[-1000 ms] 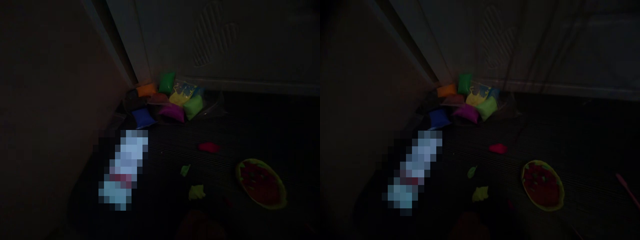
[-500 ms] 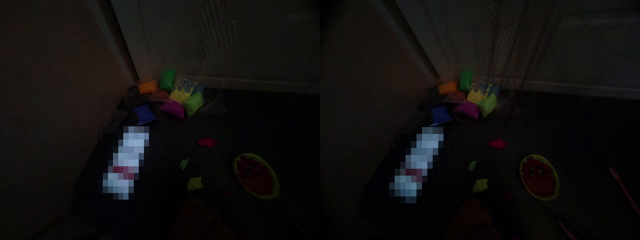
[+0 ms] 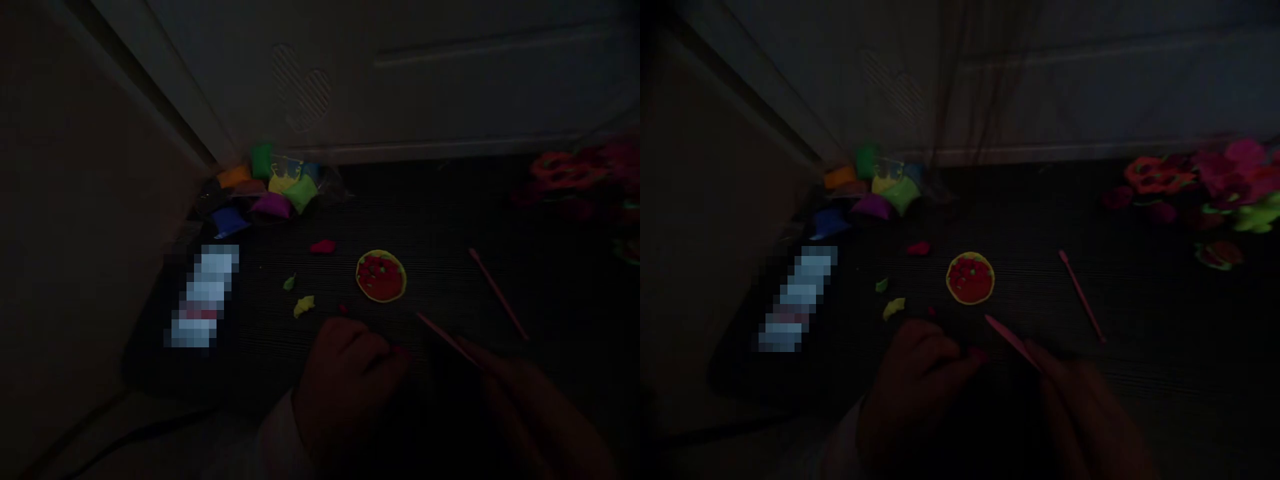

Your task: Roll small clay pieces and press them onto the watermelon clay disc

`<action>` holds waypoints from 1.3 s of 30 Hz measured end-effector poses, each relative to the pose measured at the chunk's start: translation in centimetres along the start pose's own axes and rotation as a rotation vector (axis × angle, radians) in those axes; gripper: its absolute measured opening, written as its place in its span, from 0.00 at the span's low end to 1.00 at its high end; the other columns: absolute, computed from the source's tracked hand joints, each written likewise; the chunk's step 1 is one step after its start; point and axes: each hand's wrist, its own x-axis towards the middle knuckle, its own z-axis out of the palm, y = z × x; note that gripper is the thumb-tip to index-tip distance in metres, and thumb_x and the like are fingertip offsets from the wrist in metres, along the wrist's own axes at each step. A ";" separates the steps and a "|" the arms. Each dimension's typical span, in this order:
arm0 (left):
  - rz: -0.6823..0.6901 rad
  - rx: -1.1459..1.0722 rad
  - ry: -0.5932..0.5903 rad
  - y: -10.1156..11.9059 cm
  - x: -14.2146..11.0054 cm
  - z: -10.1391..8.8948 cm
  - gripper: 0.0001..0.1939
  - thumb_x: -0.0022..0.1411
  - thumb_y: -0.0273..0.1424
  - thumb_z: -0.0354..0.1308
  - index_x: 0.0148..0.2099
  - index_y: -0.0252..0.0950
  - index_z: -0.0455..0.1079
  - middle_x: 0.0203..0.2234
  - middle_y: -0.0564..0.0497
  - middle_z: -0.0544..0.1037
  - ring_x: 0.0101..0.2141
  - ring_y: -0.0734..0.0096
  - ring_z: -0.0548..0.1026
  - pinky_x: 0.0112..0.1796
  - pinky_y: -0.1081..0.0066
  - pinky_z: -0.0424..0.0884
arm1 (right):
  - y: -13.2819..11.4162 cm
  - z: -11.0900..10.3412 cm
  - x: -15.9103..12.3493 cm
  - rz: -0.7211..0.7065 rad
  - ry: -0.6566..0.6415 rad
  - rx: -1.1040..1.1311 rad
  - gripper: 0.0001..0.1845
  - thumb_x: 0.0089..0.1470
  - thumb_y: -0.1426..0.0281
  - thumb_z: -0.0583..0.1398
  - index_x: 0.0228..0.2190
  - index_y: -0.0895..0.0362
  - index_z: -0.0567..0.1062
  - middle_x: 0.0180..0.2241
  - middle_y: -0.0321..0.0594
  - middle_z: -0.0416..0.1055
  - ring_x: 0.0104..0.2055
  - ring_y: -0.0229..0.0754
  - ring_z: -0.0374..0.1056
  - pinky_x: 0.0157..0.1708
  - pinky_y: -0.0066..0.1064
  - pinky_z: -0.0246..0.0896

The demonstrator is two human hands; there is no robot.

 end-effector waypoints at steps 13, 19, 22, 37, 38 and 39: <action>0.060 0.037 -0.190 -1.8 -0.7 -0.9 0.08 0.54 0.25 0.53 0.37 0.38 0.70 0.26 0.53 0.72 0.31 0.70 0.64 0.32 0.69 0.64 | -2.5 -2.1 3.7 -0.237 -0.089 -0.059 0.20 0.54 0.70 0.47 0.50 0.52 0.59 0.26 0.38 0.66 0.27 0.39 0.61 0.27 0.31 0.58; 0.018 0.059 -0.124 -1.8 -1.3 -1.0 0.11 0.53 0.23 0.52 0.40 0.34 0.69 0.28 0.50 0.71 0.32 0.71 0.64 0.32 0.69 0.64 | -2.5 -2.6 5.0 -0.389 -0.239 -0.249 0.26 0.54 0.72 0.45 0.55 0.51 0.50 0.24 0.37 0.63 0.26 0.39 0.57 0.29 0.35 0.52; 0.025 0.095 -0.122 -1.7 -1.3 -0.9 0.13 0.54 0.24 0.51 0.42 0.35 0.68 0.28 0.50 0.71 0.31 0.70 0.64 0.32 0.69 0.64 | -2.5 -2.6 5.3 -0.423 -0.273 -0.278 0.27 0.54 0.72 0.45 0.55 0.50 0.48 0.24 0.37 0.63 0.27 0.39 0.56 0.30 0.34 0.51; 0.032 0.213 -0.263 -1.1 -1.1 -0.6 0.13 0.55 0.27 0.50 0.44 0.38 0.66 0.28 0.51 0.71 0.32 0.67 0.63 0.32 0.64 0.62 | -2.9 -2.8 5.5 -0.405 -0.285 -0.421 0.23 0.50 0.75 0.50 0.48 0.50 0.62 0.25 0.36 0.65 0.27 0.40 0.55 0.29 0.33 0.46; 0.032 0.214 -0.254 -1.0 -1.2 -0.6 0.13 0.55 0.27 0.50 0.44 0.38 0.66 0.28 0.51 0.71 0.31 0.67 0.63 0.32 0.64 0.62 | -2.9 -2.8 5.5 -0.401 -0.289 -0.416 0.23 0.49 0.75 0.51 0.48 0.50 0.62 0.25 0.36 0.65 0.27 0.39 0.55 0.29 0.33 0.46; 0.043 0.215 -0.234 -1.0 -1.3 -0.6 0.13 0.55 0.27 0.50 0.44 0.38 0.66 0.28 0.51 0.71 0.31 0.67 0.63 0.31 0.64 0.62 | -2.9 -2.7 5.5 -0.399 -0.292 -0.406 0.23 0.49 0.75 0.51 0.49 0.50 0.62 0.25 0.36 0.65 0.27 0.39 0.55 0.29 0.33 0.46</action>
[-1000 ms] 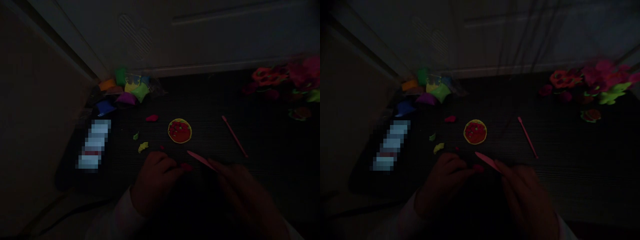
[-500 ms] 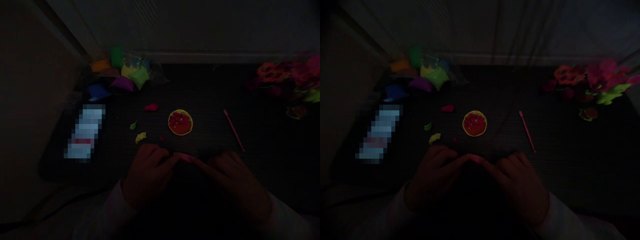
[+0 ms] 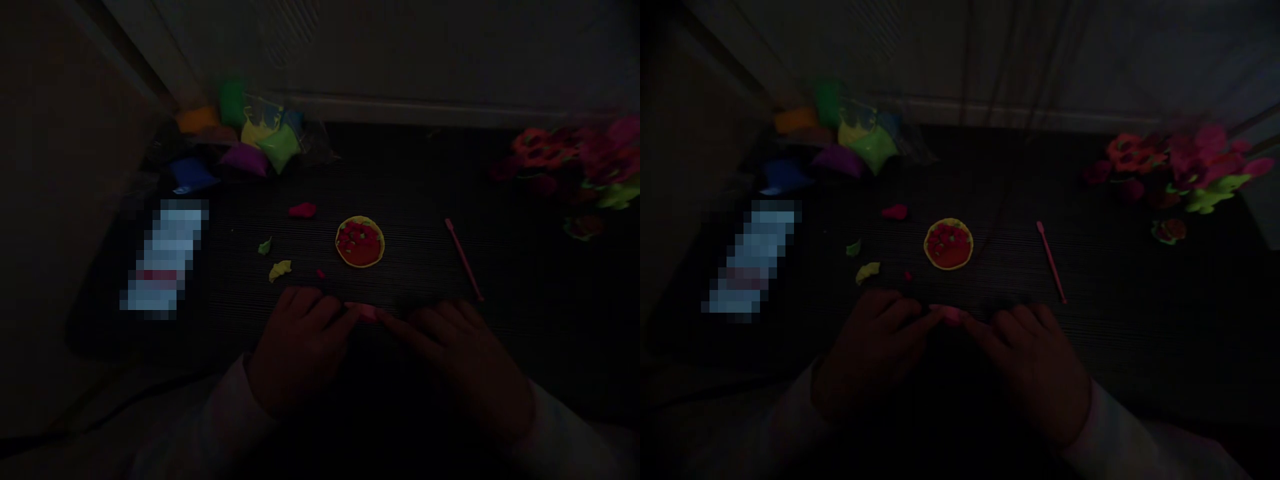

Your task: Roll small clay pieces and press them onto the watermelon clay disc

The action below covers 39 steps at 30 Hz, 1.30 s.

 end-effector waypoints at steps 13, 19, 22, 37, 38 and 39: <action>0.079 -0.029 -0.027 0.3 -0.3 0.2 0.15 0.56 0.29 0.49 0.47 0.39 0.64 0.28 0.52 0.69 0.30 0.69 0.63 0.32 0.65 0.61 | 0.6 0.1 -0.2 0.071 0.125 0.314 0.21 0.55 0.74 0.43 0.51 0.54 0.58 0.26 0.38 0.62 0.28 0.39 0.56 0.28 0.31 0.50; 0.051 -0.094 -0.039 0.2 -0.2 0.1 0.14 0.55 0.28 0.50 0.44 0.39 0.65 0.29 0.52 0.70 0.31 0.69 0.63 0.32 0.66 0.62 | 0.1 0.5 -1.1 0.020 0.100 0.170 0.24 0.54 0.72 0.45 0.53 0.51 0.54 0.24 0.37 0.62 0.27 0.39 0.55 0.28 0.34 0.49; 0.058 -0.101 -0.043 0.2 -0.2 0.2 0.11 0.55 0.28 0.50 0.42 0.38 0.66 0.28 0.52 0.70 0.30 0.70 0.63 0.31 0.67 0.62 | -0.2 0.4 -1.2 0.006 0.062 0.120 0.25 0.53 0.72 0.46 0.53 0.51 0.54 0.25 0.37 0.63 0.27 0.39 0.56 0.29 0.33 0.48; 0.020 -0.039 -0.031 0.3 -0.2 0.0 0.14 0.55 0.28 0.50 0.45 0.37 0.66 0.26 0.53 0.70 0.29 0.70 0.64 0.29 0.66 0.61 | -0.8 0.1 -1.0 0.022 0.000 -0.047 0.24 0.50 0.74 0.50 0.50 0.47 0.60 0.26 0.37 0.66 0.28 0.41 0.56 0.32 0.37 0.47; 0.017 -0.038 -0.039 0.3 -0.2 0.0 0.13 0.55 0.29 0.50 0.44 0.37 0.66 0.25 0.52 0.70 0.28 0.69 0.64 0.28 0.66 0.61 | -0.8 0.1 -1.0 0.021 -0.006 -0.056 0.24 0.50 0.74 0.50 0.50 0.47 0.60 0.26 0.37 0.66 0.27 0.41 0.56 0.32 0.37 0.47; 0.012 -0.040 -0.047 0.3 -0.1 0.0 0.13 0.55 0.29 0.50 0.44 0.38 0.66 0.25 0.52 0.70 0.28 0.69 0.63 0.28 0.66 0.60 | -0.7 0.1 -1.0 0.019 -0.012 -0.059 0.25 0.50 0.75 0.51 0.50 0.47 0.60 0.26 0.37 0.66 0.27 0.41 0.56 0.32 0.36 0.47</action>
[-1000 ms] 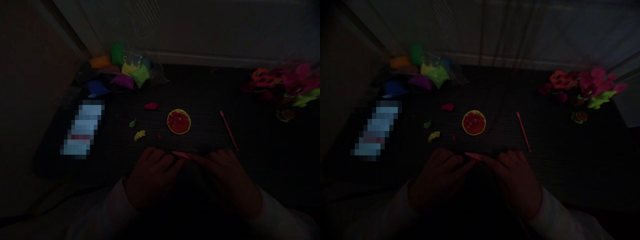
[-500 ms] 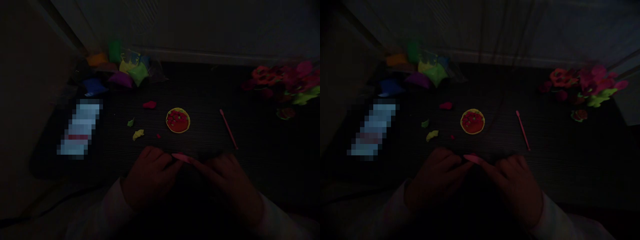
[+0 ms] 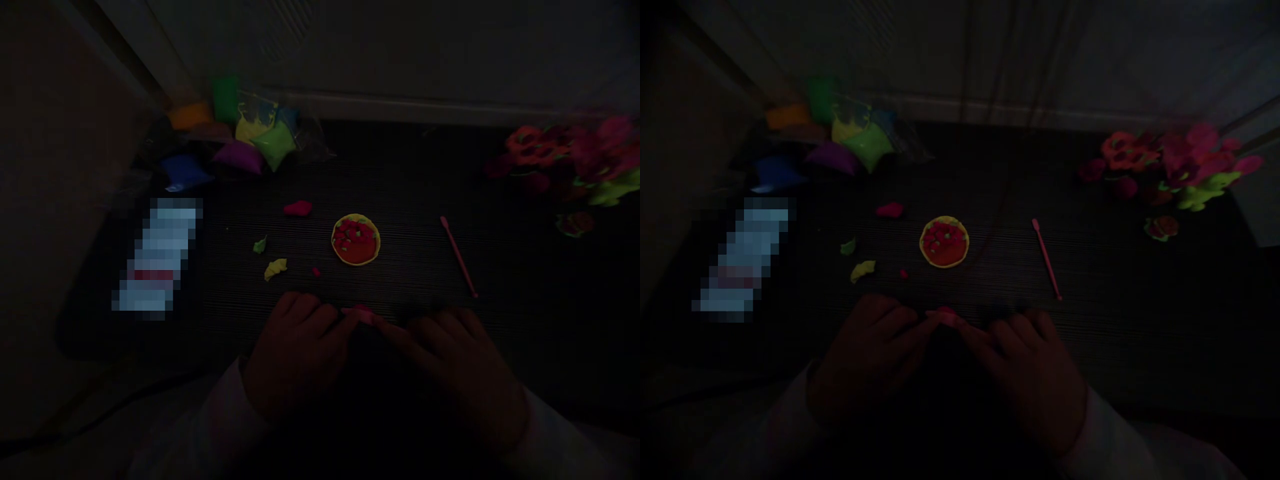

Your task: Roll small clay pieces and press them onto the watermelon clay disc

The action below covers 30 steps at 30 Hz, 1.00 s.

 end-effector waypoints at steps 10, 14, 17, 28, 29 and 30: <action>-0.082 -0.048 -0.088 0.1 0.1 0.2 0.17 0.58 0.34 0.47 0.50 0.42 0.62 0.30 0.50 0.69 0.33 0.66 0.64 0.34 0.62 0.61 | 0.1 0.4 -0.4 -0.110 0.138 0.039 0.22 0.53 0.76 0.49 0.50 0.49 0.60 0.24 0.35 0.66 0.28 0.38 0.58 0.33 0.36 0.48; -0.070 -0.100 -0.087 0.0 0.0 0.1 0.19 0.57 0.35 0.48 0.51 0.40 0.61 0.32 0.49 0.70 0.34 0.66 0.64 0.35 0.61 0.61 | 0.9 0.3 -1.4 -0.134 0.176 0.149 0.22 0.53 0.75 0.49 0.51 0.50 0.59 0.25 0.35 0.67 0.29 0.38 0.58 0.34 0.36 0.49; -0.081 -0.134 -0.034 -0.2 0.0 0.0 0.20 0.56 0.35 0.49 0.51 0.36 0.60 0.33 0.48 0.70 0.34 0.66 0.65 0.36 0.62 0.62 | 1.6 0.3 -1.6 -0.072 0.154 0.228 0.23 0.54 0.71 0.48 0.53 0.52 0.55 0.26 0.37 0.66 0.29 0.38 0.58 0.32 0.35 0.50; -0.127 -0.103 0.128 -0.4 -0.3 0.0 0.15 0.55 0.27 0.49 0.47 0.34 0.64 0.28 0.49 0.69 0.31 0.69 0.64 0.33 0.66 0.63 | 1.5 0.5 1.2 -0.016 0.085 0.249 0.23 0.54 0.73 0.44 0.53 0.53 0.56 0.28 0.39 0.65 0.29 0.39 0.55 0.31 0.34 0.48; -0.115 -0.088 0.113 -0.4 -0.3 0.0 0.16 0.55 0.27 0.50 0.47 0.35 0.64 0.28 0.49 0.69 0.31 0.69 0.64 0.33 0.66 0.63 | 1.5 0.5 1.3 -0.018 0.072 0.244 0.23 0.54 0.73 0.45 0.53 0.53 0.56 0.28 0.39 0.65 0.29 0.39 0.55 0.31 0.34 0.47; -0.103 -0.074 0.094 -0.4 -0.2 0.1 0.16 0.55 0.27 0.50 0.48 0.36 0.64 0.28 0.49 0.69 0.31 0.69 0.63 0.33 0.65 0.63 | 1.4 0.4 1.3 -0.022 0.061 0.237 0.23 0.54 0.74 0.45 0.53 0.52 0.56 0.28 0.38 0.65 0.29 0.39 0.55 0.31 0.34 0.47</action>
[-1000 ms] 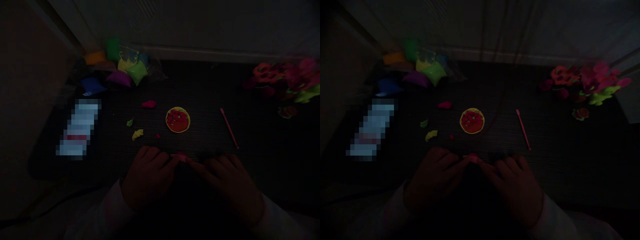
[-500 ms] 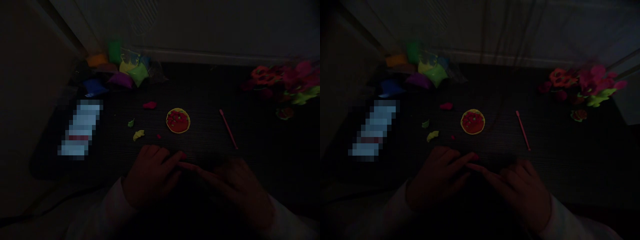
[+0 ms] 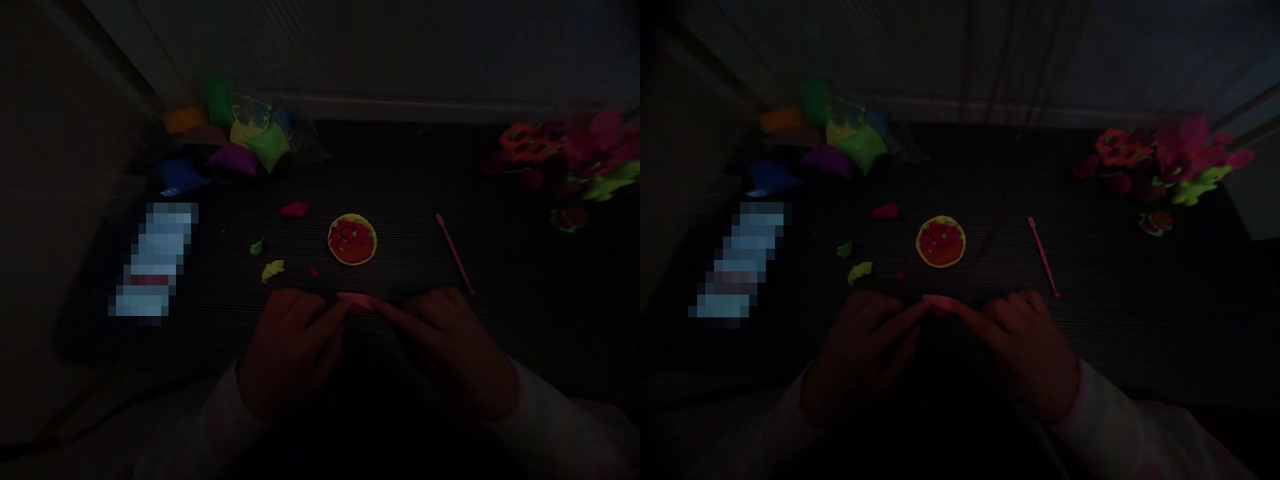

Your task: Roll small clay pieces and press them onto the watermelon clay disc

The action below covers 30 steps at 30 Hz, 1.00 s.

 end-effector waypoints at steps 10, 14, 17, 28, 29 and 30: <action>0.032 0.124 -0.057 0.3 0.3 0.1 0.15 0.55 0.29 0.50 0.46 0.37 0.66 0.28 0.50 0.70 0.30 0.68 0.64 0.30 0.65 0.62 | -0.5 -0.2 0.3 0.015 -0.049 -0.169 0.22 0.51 0.75 0.51 0.49 0.49 0.62 0.27 0.37 0.66 0.29 0.39 0.55 0.32 0.34 0.45; 0.111 0.140 -0.020 0.4 0.0 0.1 0.15 0.55 0.29 0.50 0.46 0.38 0.66 0.27 0.51 0.71 0.29 0.68 0.64 0.29 0.65 0.61 | -0.4 -0.2 0.3 0.021 -0.055 -0.119 0.24 0.51 0.75 0.50 0.50 0.50 0.60 0.27 0.37 0.65 0.29 0.39 0.54 0.31 0.34 0.45; 0.124 0.136 -0.028 0.4 -0.1 0.1 0.14 0.55 0.30 0.50 0.45 0.38 0.66 0.27 0.51 0.71 0.29 0.68 0.64 0.30 0.65 0.61 | -0.3 -0.2 0.3 0.035 -0.026 -0.036 0.23 0.52 0.75 0.48 0.50 0.51 0.59 0.27 0.37 0.64 0.29 0.40 0.55 0.31 0.34 0.47; 0.034 0.044 -0.041 0.2 0.0 0.1 0.16 0.56 0.29 0.49 0.48 0.35 0.64 0.28 0.49 0.70 0.30 0.68 0.63 0.31 0.66 0.62 | 1.4 -0.5 -1.6 0.351 0.139 -0.277 0.21 0.52 0.75 0.47 0.49 0.60 0.61 0.31 0.46 0.65 0.30 0.44 0.59 0.29 0.37 0.53; 0.026 0.056 -0.041 0.2 0.0 0.1 0.17 0.56 0.29 0.49 0.48 0.35 0.63 0.28 0.49 0.70 0.30 0.68 0.63 0.31 0.66 0.62 | 1.3 -0.4 -1.6 0.361 0.140 -0.295 0.21 0.52 0.74 0.48 0.49 0.60 0.62 0.33 0.47 0.65 0.33 0.46 0.60 0.31 0.38 0.54; 0.018 0.069 -0.043 0.3 0.0 0.1 0.17 0.56 0.29 0.49 0.49 0.35 0.63 0.28 0.49 0.70 0.31 0.67 0.63 0.31 0.65 0.62 | 1.2 -0.3 -1.5 0.369 0.155 -0.308 0.20 0.52 0.74 0.49 0.48 0.59 0.63 0.36 0.48 0.65 0.35 0.47 0.60 0.32 0.38 0.54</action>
